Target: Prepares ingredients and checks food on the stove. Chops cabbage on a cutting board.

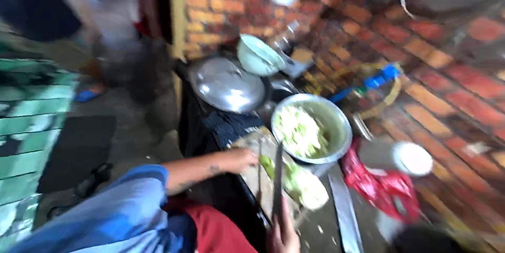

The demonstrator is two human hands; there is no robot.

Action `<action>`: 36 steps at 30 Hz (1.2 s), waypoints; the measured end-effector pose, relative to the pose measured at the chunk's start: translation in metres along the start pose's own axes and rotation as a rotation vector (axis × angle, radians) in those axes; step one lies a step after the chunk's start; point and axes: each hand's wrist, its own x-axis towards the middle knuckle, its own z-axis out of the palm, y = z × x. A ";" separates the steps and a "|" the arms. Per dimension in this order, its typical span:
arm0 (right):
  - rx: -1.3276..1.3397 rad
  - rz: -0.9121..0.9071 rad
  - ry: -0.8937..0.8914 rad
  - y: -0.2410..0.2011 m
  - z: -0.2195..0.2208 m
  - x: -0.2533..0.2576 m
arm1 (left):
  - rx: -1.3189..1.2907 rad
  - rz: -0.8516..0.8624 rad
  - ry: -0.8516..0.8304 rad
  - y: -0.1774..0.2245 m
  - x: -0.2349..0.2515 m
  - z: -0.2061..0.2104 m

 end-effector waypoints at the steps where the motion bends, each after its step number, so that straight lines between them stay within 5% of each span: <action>1: 0.018 0.058 0.020 -0.002 0.004 -0.001 | -0.006 0.043 -0.010 -0.005 0.004 0.000; 7: -0.023 0.104 0.057 -0.014 0.028 -0.017 | -0.093 0.054 -0.034 -0.014 0.007 0.005; 13: -0.173 0.121 0.109 -0.031 0.042 -0.014 | -0.151 -0.180 -0.124 -0.007 0.017 -0.003; 19: -0.178 0.178 0.163 -0.048 0.051 -0.011 | 0.029 -0.220 -0.258 -0.007 0.027 -0.018; 31: -0.223 0.429 -0.084 -0.064 0.075 0.006 | 0.085 0.038 -0.272 -0.027 0.012 -0.023; 36: -0.111 0.408 -0.062 -0.057 0.072 0.036 | 0.126 -0.090 -0.263 -0.023 0.004 -0.030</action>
